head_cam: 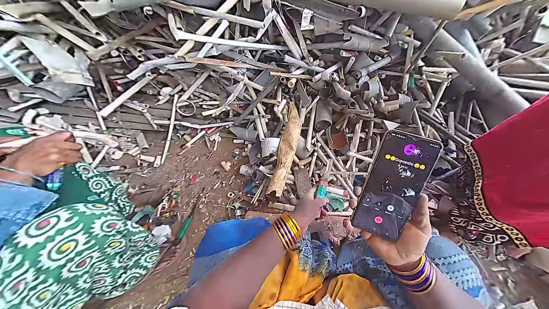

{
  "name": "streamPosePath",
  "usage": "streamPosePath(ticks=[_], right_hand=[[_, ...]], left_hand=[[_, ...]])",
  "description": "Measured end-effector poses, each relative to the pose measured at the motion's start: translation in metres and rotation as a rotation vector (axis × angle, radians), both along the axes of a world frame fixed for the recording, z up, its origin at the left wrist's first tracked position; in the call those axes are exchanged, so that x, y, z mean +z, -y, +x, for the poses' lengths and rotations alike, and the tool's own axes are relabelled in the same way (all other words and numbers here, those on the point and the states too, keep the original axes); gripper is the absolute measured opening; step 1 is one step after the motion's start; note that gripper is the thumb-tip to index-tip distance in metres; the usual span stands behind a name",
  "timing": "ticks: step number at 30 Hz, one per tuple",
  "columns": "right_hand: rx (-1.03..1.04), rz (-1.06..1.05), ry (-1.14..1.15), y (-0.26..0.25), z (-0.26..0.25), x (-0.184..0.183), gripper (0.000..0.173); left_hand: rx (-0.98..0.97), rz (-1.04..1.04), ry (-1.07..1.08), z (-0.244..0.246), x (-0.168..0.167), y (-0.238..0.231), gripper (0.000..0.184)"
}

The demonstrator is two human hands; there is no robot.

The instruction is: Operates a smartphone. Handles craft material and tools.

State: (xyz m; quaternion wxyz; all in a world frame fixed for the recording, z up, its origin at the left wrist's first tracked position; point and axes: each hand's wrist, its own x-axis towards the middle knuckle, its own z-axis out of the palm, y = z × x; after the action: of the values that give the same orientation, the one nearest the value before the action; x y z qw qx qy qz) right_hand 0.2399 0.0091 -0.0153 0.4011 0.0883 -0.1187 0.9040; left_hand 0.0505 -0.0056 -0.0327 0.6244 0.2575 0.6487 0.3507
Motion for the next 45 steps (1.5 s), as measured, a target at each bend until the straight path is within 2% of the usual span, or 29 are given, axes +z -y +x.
streamPosePath(ticks=[3,9,11,20,26,28,32,38,45], right_hand=[[0.021,-0.007,-0.028,0.0,0.0,-0.001,0.067],[-0.054,-0.047,0.024,0.004,-0.003,0.006,0.064],[-0.052,-0.06,0.018,0.004,-0.004,0.007,0.065],[-0.067,-0.042,0.019,0.004,-0.01,0.014,0.069],[-0.12,-0.106,0.069,0.007,-0.026,0.019,0.068],[-0.11,-0.09,0.07,0.007,-0.032,0.02,0.067],[-0.073,-0.083,0.063,0.003,-0.041,0.022,0.072],[-0.063,-0.09,0.07,-0.001,-0.053,0.022,0.071],[-0.028,-0.103,0.058,0.0,-0.063,0.023,0.068]], left_hand=[[0.027,-0.049,0.059,0.0,-0.002,-0.002,0.04],[-0.103,-0.144,0.015,0.003,-0.021,-0.003,0.058],[-0.147,-0.171,-0.012,0.004,-0.027,-0.001,0.059],[-0.161,-0.185,-0.069,-0.003,-0.04,0.015,0.042],[-0.185,-0.229,-0.106,-0.02,-0.053,0.032,0.029],[-0.202,-0.307,-0.152,-0.024,-0.053,0.039,0.023],[-0.196,-0.498,-0.278,-0.038,-0.058,0.05,0.023],[-0.071,-0.566,-0.422,-0.062,-0.066,0.069,0.026],[-0.164,-0.645,-0.584,-0.078,-0.077,0.064,0.036]])
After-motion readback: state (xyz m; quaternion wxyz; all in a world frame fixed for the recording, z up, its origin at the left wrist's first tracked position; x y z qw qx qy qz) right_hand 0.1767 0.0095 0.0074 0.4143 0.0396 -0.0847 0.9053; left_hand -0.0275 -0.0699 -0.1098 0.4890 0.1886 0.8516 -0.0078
